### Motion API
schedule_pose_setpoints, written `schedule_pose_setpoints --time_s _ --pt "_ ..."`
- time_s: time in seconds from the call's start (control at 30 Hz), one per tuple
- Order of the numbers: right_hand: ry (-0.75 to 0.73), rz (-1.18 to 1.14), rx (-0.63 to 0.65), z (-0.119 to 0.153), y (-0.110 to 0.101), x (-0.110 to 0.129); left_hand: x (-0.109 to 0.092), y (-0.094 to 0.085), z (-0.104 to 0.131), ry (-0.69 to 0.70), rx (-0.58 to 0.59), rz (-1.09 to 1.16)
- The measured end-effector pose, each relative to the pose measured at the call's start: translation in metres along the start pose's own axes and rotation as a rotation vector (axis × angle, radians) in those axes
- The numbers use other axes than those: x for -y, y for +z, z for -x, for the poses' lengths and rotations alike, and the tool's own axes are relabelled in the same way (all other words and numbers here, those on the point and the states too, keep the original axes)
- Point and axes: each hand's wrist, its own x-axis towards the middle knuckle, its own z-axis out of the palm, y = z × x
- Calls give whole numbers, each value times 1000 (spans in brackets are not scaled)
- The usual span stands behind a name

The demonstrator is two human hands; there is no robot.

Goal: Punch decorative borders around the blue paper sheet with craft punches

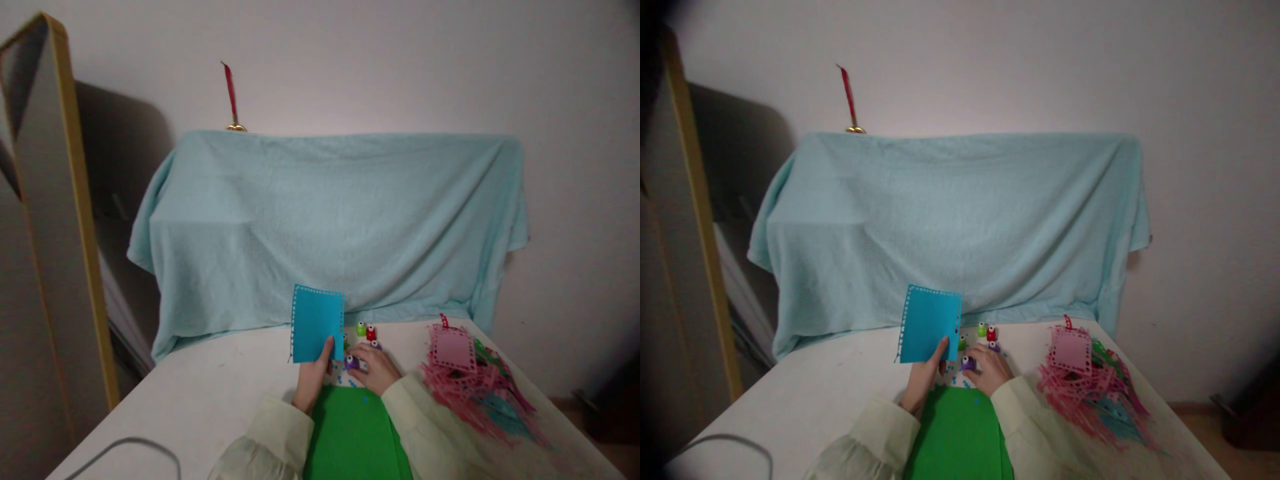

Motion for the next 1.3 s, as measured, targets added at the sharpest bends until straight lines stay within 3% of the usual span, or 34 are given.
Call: schedule_pose_setpoints --time_s 0.3,0.43,0.57,0.67,0.83,0.93,1.13,1.3 --pt "38 33 12 1 3 4 -5 -1 2 -7 38 12" --pt "52 52 -247 -2 -15 0 -4 -3 3 -60 41 -1" --pt "116 103 -520 -6 -30 -21 -5 -3 4 -37 20 13" --pt "128 157 -427 -6 -23 -35 -6 -2 5 -18 37 19" --pt "101 235 -243 -2 6 -39 -7 0 6 -14 65 4" --pt "93 266 -233 0 13 -43 -6 -1 4 12 31 7" --pt "108 271 -258 -3 11 -45 -9 -11 -2 -39 -247 -29" --pt "87 256 -312 -4 3 -32 -12 -13 -3 -39 -254 -23"
